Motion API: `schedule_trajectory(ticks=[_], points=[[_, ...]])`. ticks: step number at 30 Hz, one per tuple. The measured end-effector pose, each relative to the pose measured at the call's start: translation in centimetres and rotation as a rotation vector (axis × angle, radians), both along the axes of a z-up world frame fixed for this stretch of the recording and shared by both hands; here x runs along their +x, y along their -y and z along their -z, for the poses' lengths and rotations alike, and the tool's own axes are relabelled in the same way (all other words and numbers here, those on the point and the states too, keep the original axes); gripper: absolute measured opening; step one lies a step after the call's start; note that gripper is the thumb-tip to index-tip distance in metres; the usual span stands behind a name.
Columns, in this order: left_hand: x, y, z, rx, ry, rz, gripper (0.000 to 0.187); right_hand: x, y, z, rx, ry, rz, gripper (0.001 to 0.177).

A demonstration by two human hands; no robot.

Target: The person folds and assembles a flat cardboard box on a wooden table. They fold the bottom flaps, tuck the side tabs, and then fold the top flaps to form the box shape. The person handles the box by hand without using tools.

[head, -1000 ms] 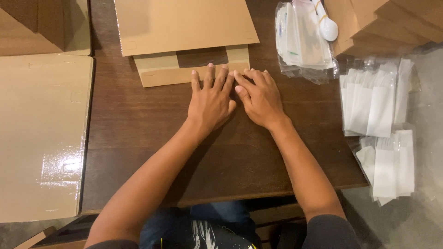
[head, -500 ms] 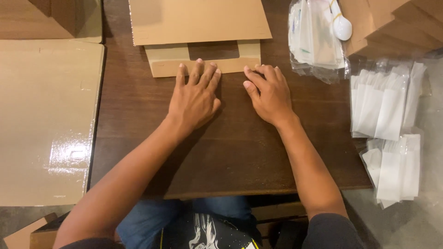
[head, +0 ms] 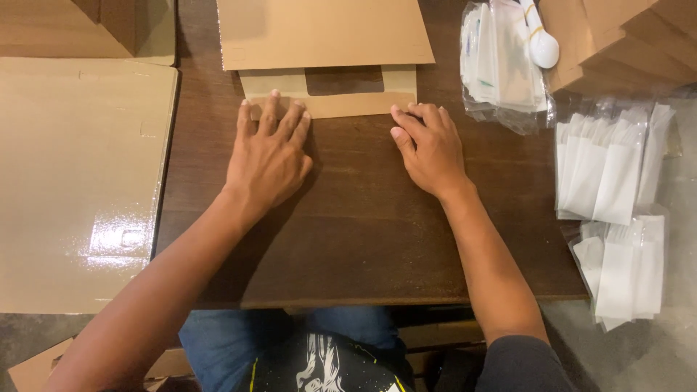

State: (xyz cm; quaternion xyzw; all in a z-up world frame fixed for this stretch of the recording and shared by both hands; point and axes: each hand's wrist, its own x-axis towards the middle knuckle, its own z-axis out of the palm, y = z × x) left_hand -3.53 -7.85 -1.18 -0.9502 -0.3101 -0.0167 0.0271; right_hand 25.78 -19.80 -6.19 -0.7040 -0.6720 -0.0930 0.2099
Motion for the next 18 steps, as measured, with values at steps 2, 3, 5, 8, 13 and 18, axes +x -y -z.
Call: schedule_trajectory(ticks=[2, 3, 5, 8, 13, 18], points=[[-0.7, -0.1, 0.0, 0.002, -0.006, -0.01, 0.066, -0.2, 0.1, -0.4, 0.004, -0.011, -0.004, 0.034], [-1.1, -0.1, 0.0, 0.002, -0.011, -0.02, 0.066, -0.3, 0.2, -0.6, 0.006, -0.021, -0.008, 0.033], [-1.7, -0.1, 0.0, 0.011, -0.024, -0.033, 0.066, -0.3, 0.2, -0.6, 0.005, -0.026, -0.008, 0.033], [-2.6, -0.5, 0.9, 0.041, 0.013, -0.05, 0.066, -0.2, 0.1, -0.5, 0.011, -0.015, -0.016, 0.033], [-3.3, -1.2, 3.0, 0.143, 0.167, -0.027, 0.062, -0.4, 0.1, -0.8, 0.017, 0.008, -0.035, 0.033], [-3.4, -1.3, 4.0, 0.259, 0.31, -0.003, 0.059, -1.8, -0.6, -1.2, -0.003, 0.111, -0.019, 0.035]])
